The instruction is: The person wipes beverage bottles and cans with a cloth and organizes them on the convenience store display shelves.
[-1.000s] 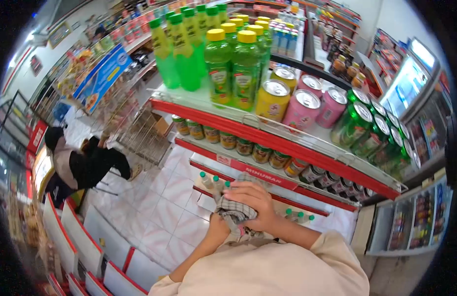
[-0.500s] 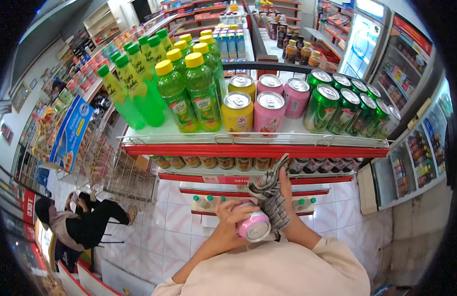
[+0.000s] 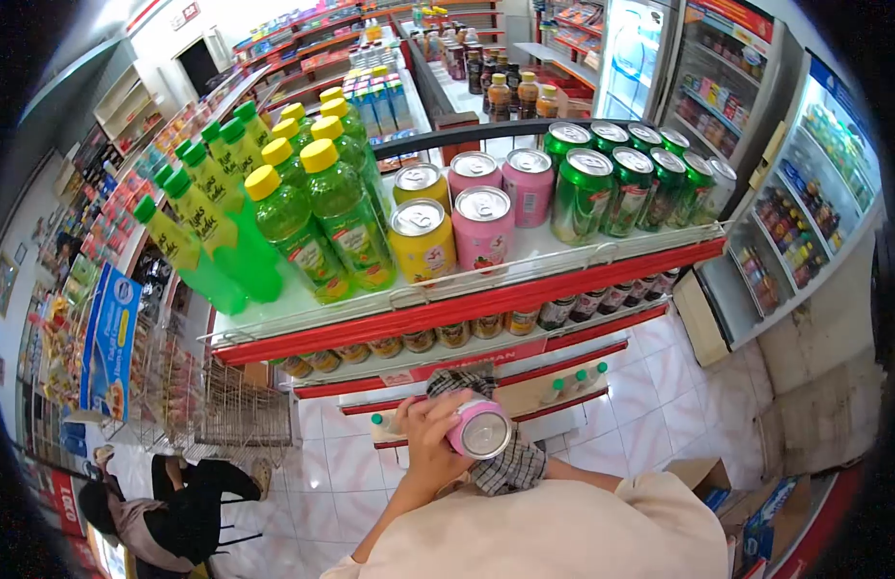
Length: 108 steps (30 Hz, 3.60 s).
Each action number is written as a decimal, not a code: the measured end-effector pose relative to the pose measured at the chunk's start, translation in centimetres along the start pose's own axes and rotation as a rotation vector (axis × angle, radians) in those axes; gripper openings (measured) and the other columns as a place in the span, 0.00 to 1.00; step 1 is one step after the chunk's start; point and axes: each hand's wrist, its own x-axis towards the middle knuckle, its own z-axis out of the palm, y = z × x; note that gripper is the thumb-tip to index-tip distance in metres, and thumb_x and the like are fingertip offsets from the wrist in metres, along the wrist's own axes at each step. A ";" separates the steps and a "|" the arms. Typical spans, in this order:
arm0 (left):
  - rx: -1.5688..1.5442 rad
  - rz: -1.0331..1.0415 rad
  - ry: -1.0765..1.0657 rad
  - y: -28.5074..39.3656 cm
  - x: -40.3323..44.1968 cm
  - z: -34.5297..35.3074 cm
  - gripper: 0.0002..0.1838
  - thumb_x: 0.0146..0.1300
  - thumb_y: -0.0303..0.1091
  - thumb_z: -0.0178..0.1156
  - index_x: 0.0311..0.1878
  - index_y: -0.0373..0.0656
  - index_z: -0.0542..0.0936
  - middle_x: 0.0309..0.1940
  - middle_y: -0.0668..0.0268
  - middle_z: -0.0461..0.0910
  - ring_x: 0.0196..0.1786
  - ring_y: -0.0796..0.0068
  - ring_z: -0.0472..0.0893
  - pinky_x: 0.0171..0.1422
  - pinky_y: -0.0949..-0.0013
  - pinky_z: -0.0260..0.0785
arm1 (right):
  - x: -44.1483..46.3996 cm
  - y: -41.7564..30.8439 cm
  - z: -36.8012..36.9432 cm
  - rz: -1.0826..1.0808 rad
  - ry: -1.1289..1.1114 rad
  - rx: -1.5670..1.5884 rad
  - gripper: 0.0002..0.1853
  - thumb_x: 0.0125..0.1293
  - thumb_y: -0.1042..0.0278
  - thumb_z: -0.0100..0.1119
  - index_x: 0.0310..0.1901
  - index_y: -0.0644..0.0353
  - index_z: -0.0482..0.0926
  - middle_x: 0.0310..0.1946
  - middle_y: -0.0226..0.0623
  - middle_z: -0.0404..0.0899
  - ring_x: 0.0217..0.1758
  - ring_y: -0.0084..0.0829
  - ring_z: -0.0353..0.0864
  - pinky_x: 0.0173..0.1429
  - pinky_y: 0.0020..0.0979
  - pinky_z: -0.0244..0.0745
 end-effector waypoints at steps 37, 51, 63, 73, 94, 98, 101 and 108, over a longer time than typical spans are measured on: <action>0.427 0.089 -0.279 3.9 27.6 5.3 0.43 0.27 0.56 0.75 0.47 0.39 0.71 0.39 0.58 0.77 0.47 0.59 0.75 0.54 0.58 0.60 | -7.9 -6.5 3.2 -0.265 0.093 -0.129 0.26 0.62 0.35 0.45 0.44 0.51 0.70 0.29 0.28 0.71 0.28 0.28 0.70 0.36 0.30 0.70; 0.669 0.099 -0.367 4.6 26.6 7.0 0.49 0.31 0.66 0.68 0.54 0.41 0.71 0.48 0.56 0.72 0.56 0.55 0.69 0.62 0.55 0.56 | -8.4 -9.9 4.3 -0.117 0.318 -0.255 0.23 0.63 0.37 0.44 0.40 0.50 0.71 0.27 0.24 0.69 0.27 0.28 0.65 0.31 0.31 0.62; 0.674 0.114 -0.229 6.3 27.4 12.5 0.50 0.36 0.54 0.72 0.64 0.45 0.62 0.41 0.62 0.77 0.50 0.64 0.76 0.65 0.57 0.54 | -11.2 -13.1 1.7 0.021 0.268 -0.189 0.27 0.63 0.37 0.46 0.47 0.52 0.75 0.28 0.33 0.79 0.34 0.43 0.80 0.35 0.38 0.76; 0.406 0.203 0.124 8.7 27.3 11.3 0.49 0.32 0.47 0.77 0.60 0.45 0.63 0.46 0.60 0.77 0.50 0.60 0.76 0.62 0.57 0.60 | -16.0 -15.1 8.6 -0.360 0.196 -1.890 0.19 0.55 0.51 0.64 0.40 0.57 0.78 0.37 0.33 0.79 0.36 0.38 0.79 0.42 0.36 0.75; -1.610 -1.434 -0.096 5.8 -0.1 8.3 0.37 0.44 0.45 0.71 0.57 0.42 0.68 0.49 0.61 0.74 0.51 0.66 0.75 0.55 0.57 0.71 | -21.2 -15.9 7.8 -0.929 0.155 -0.164 0.32 0.62 0.31 0.34 0.48 0.51 0.73 0.35 0.35 0.75 0.33 0.35 0.71 0.39 0.40 0.71; -0.984 -1.275 -0.371 3.5 -6.4 9.8 0.28 0.52 0.39 0.65 0.56 0.40 0.69 0.50 0.62 0.74 0.52 0.68 0.74 0.55 0.60 0.69 | -15.2 -11.0 2.4 -0.896 1.055 -1.273 0.17 0.62 0.61 0.54 0.49 0.61 0.74 0.44 0.38 0.75 0.43 0.31 0.73 0.48 0.31 0.70; -0.831 -1.173 -0.474 3.0 -8.0 10.2 0.27 0.54 0.37 0.63 0.56 0.39 0.69 0.50 0.61 0.74 0.52 0.68 0.73 0.57 0.63 0.66 | -12.3 -5.7 7.8 -0.953 0.230 -2.474 0.18 0.61 0.61 0.51 0.49 0.63 0.75 0.42 0.41 0.77 0.47 0.38 0.75 0.53 0.37 0.67; -1.021 -1.157 -0.434 5.2 -6.4 8.8 0.32 0.52 0.29 0.59 0.61 0.38 0.61 0.51 0.63 0.72 0.48 0.71 0.74 0.48 0.70 0.69 | -11.1 -6.6 3.4 -0.868 0.279 -1.951 0.19 0.59 0.56 0.56 0.47 0.62 0.77 0.46 0.45 0.76 0.51 0.43 0.74 0.57 0.39 0.64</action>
